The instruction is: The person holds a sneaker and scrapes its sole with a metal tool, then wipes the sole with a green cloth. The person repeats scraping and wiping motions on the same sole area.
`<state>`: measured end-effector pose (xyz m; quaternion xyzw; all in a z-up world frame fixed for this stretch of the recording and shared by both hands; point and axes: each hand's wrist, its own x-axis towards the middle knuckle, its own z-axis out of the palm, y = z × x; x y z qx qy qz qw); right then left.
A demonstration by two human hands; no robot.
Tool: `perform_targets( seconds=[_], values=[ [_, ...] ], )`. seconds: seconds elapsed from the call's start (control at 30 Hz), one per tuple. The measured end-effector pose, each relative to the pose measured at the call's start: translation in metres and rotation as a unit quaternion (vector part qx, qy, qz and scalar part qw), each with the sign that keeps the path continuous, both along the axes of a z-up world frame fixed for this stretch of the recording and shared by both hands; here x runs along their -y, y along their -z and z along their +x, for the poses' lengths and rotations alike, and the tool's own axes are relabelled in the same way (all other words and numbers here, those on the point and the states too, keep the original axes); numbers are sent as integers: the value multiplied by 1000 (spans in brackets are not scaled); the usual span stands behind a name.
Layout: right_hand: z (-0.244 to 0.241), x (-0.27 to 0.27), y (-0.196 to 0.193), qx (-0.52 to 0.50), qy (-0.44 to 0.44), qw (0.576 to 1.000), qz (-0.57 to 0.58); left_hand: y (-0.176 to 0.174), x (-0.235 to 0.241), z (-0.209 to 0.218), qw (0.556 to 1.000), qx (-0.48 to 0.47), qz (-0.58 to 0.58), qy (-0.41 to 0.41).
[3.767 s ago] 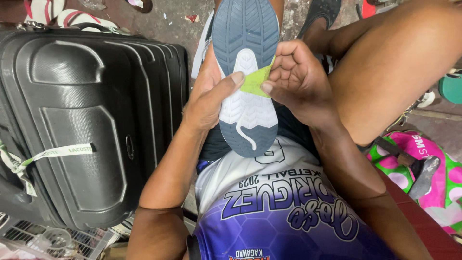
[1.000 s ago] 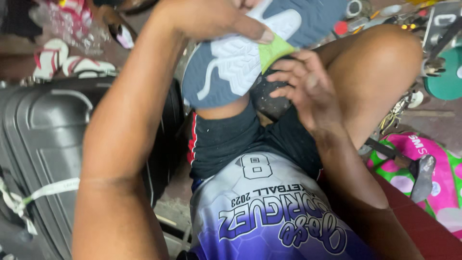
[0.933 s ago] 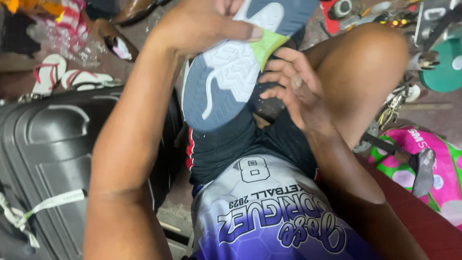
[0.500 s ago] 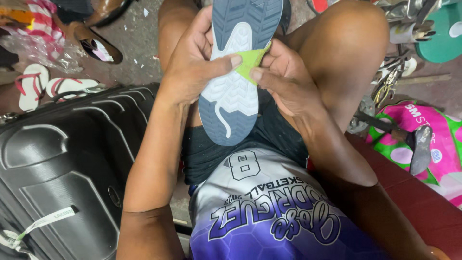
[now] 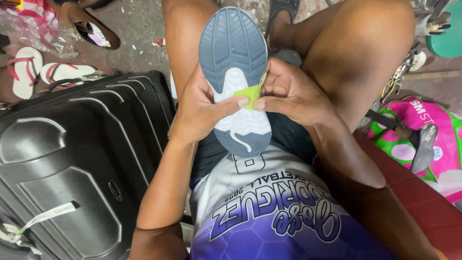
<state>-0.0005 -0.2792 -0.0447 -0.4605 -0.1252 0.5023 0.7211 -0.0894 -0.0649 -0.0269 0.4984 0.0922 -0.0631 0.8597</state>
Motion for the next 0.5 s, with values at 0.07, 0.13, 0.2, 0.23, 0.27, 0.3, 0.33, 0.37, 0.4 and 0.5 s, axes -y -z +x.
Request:
perform_targets(
  seconds=[0.07, 0.13, 0.2, 0.23, 0.27, 0.3, 0.33, 0.37, 0.4, 0.5],
  values=[
    [2, -5, -2, -4, -6, 1000, 5, -5, 1, 0, 1000, -9, 21, -16],
    [2, -9, -7, -7, -6, 1000, 17, -11, 3, -1, 998, -7, 57, -31],
    [1, -12, -13, 13, 16, 1000, 22, -16, 5, -2, 993, 6, 105, -45],
    [2, -13, -14, 23, 28, 999, 25, -18, 5, -1, 993, 9, 107, -48],
    [1, -14, -15, 29, 24, 999, 16, -19, 5, -2, 993, 11, 108, -51],
    [1, -15, -16, 36, 21, 999, 8, -21, 5, -3, 993, 13, 109, -54],
    [1, -17, -15, 43, 17, 999, 0, -22, 5, -3, 993, 12, 108, -53],
    [1, -16, -16, 56, 15, 998, -6, -23, 5, -3, 993, 12, 108, -53],
    [1, -16, -16, 70, 12, 997, -11, -24, 4, -3, 993, 12, 108, -54],
    [-1, -18, -15, 63, 15, 998, 2, -28, 2, -5, 993, 8, 107, -54]
  ],
)
